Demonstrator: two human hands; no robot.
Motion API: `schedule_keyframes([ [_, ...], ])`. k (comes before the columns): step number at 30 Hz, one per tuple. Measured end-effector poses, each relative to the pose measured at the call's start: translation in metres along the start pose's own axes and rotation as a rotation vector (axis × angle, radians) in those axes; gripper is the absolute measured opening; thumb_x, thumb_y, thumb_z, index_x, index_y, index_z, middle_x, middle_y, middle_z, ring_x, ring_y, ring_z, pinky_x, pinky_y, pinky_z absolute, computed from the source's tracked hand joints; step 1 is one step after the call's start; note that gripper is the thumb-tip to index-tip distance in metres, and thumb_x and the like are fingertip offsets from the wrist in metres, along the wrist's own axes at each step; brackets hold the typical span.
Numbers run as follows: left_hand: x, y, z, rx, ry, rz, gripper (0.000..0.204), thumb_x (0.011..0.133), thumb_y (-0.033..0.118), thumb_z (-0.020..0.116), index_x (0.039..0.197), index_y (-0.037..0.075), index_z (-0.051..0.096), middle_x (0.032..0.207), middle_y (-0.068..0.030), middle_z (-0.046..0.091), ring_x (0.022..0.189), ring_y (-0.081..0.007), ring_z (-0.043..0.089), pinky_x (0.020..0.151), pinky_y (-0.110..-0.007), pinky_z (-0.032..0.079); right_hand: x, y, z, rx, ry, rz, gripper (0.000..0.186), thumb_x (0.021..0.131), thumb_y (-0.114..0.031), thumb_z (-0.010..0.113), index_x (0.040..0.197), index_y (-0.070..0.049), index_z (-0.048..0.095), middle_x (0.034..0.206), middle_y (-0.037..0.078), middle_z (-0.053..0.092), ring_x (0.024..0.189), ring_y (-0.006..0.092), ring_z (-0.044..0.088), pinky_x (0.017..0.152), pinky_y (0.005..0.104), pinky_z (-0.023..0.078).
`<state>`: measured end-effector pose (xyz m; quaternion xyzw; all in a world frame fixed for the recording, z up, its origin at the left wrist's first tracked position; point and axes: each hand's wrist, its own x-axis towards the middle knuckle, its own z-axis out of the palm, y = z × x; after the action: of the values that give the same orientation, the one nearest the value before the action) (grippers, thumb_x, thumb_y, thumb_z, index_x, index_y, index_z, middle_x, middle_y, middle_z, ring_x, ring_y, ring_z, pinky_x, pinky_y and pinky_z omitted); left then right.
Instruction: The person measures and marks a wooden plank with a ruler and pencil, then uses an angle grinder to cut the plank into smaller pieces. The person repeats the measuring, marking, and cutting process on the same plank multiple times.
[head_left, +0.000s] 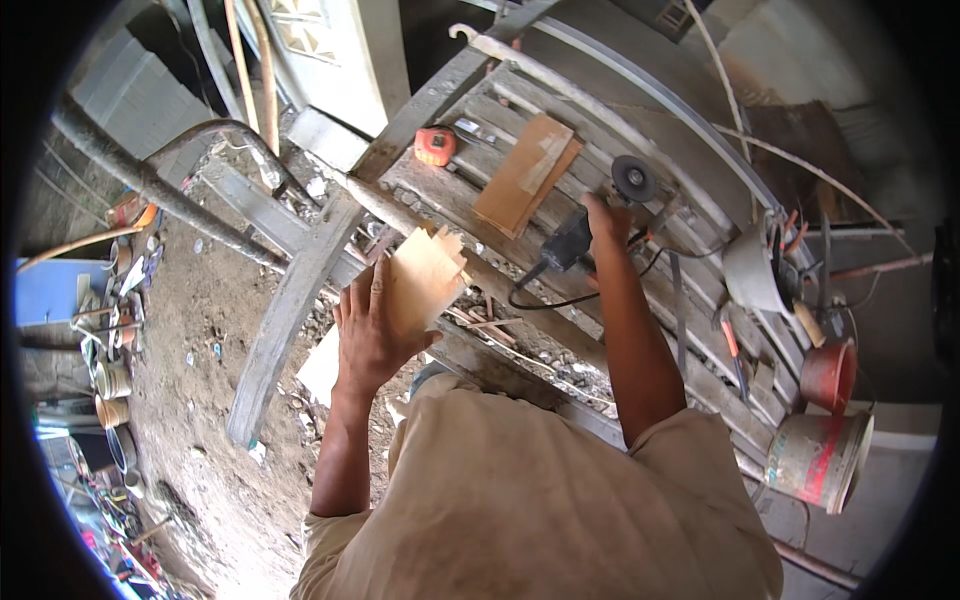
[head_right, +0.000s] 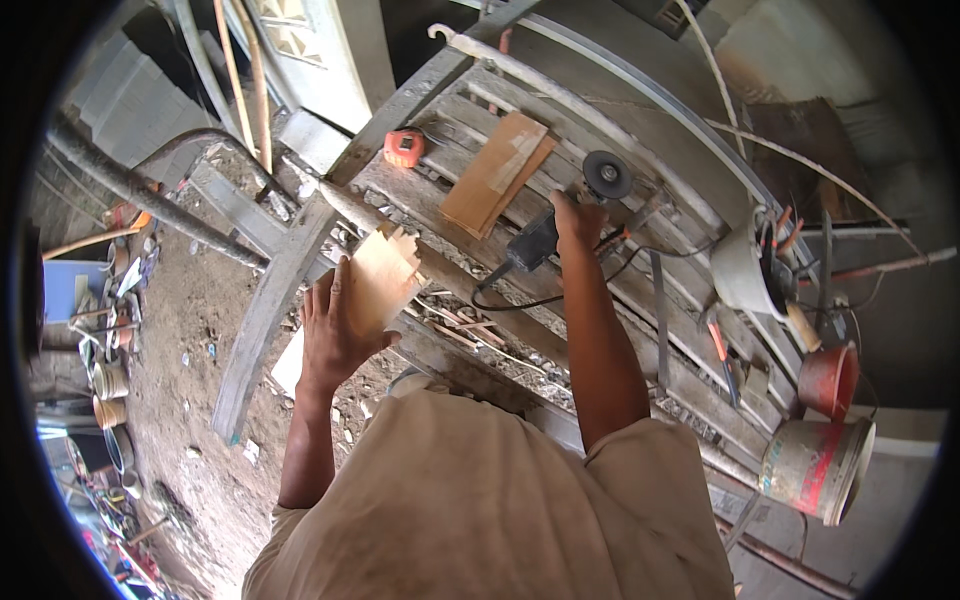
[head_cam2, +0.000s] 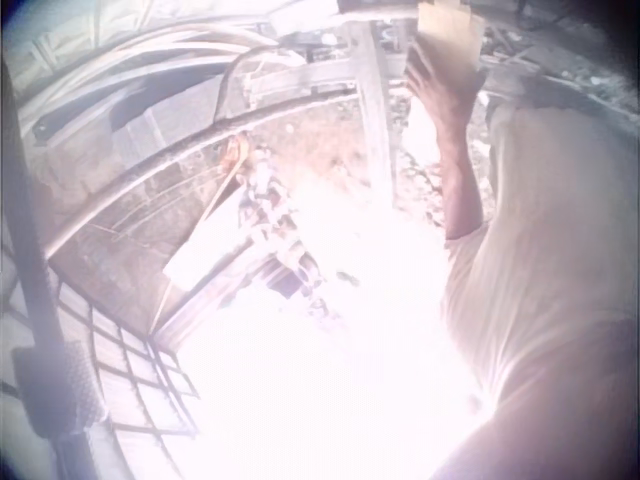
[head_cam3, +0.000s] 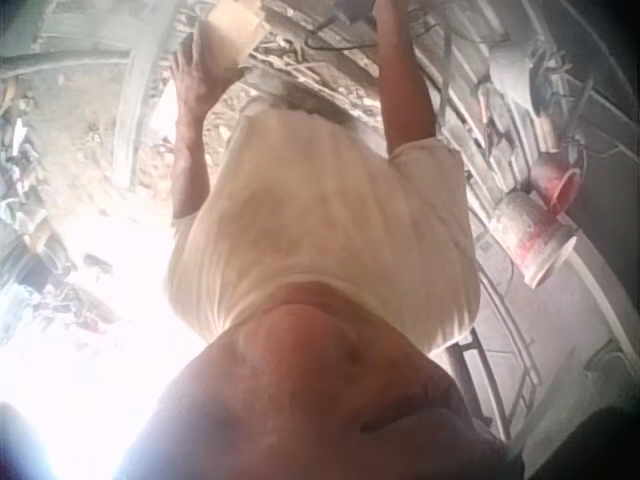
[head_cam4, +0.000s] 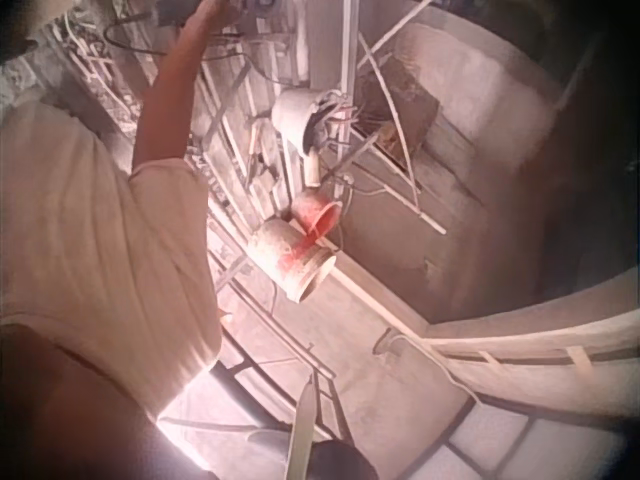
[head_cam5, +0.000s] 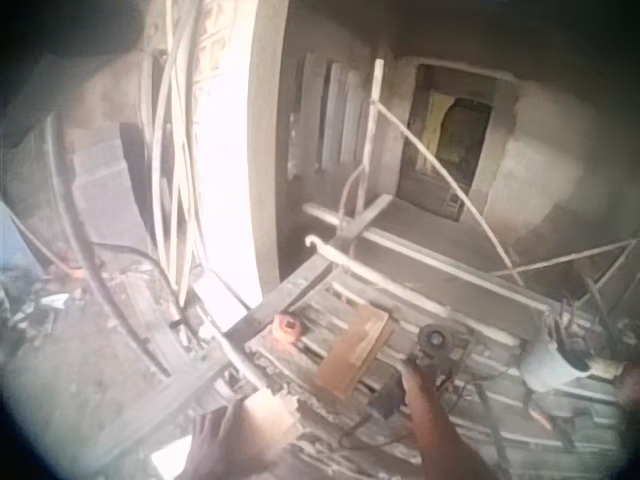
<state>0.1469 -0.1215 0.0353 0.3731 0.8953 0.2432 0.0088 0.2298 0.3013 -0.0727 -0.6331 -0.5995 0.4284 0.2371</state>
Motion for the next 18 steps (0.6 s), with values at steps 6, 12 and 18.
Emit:
schedule_keyframes([
  [6,0.047,0.035,0.036,-0.137,-0.083,0.098,0.121,0.057,0.04,0.096,0.154,0.003,0.034,0.137,-0.0235,0.046,0.124,-0.0435,0.049,0.107,-0.052,0.042,-0.062,-0.02,-0.11,0.604,-0.513,0.116,0.054,0.081,-0.035,0.08,0.118,0.0,0.064,0.086,0.013,0.071,0.066,0.0277,0.068,0.062,0.0381,0.059],
  [12,0.098,0.083,0.122,0.013,-0.171,0.415,0.123,0.055,0.045,0.095,0.154,0.005,0.034,0.14,-0.0224,0.045,0.131,-0.0438,0.044,0.109,-0.055,0.04,-0.16,-0.059,-0.22,0.977,-0.519,0.023,0.076,0.087,-0.053,0.071,0.137,0.001,0.052,0.101,0.019,0.072,0.067,0.0272,0.069,0.057,0.0369,0.061],
  [18,0.048,0.131,0.116,-0.38,-0.271,0.508,0.107,0.074,0.05,0.087,0.156,0.006,0.034,0.156,-0.0231,0.039,0.145,-0.0452,0.035,0.116,-0.053,0.035,-0.193,0.059,-0.235,0.964,-0.541,-0.111,0.089,0.09,-0.057,0.067,0.151,0.0,0.036,0.098,0.017,0.066,0.071,0.0284,0.07,0.061,0.0422,0.063],
])
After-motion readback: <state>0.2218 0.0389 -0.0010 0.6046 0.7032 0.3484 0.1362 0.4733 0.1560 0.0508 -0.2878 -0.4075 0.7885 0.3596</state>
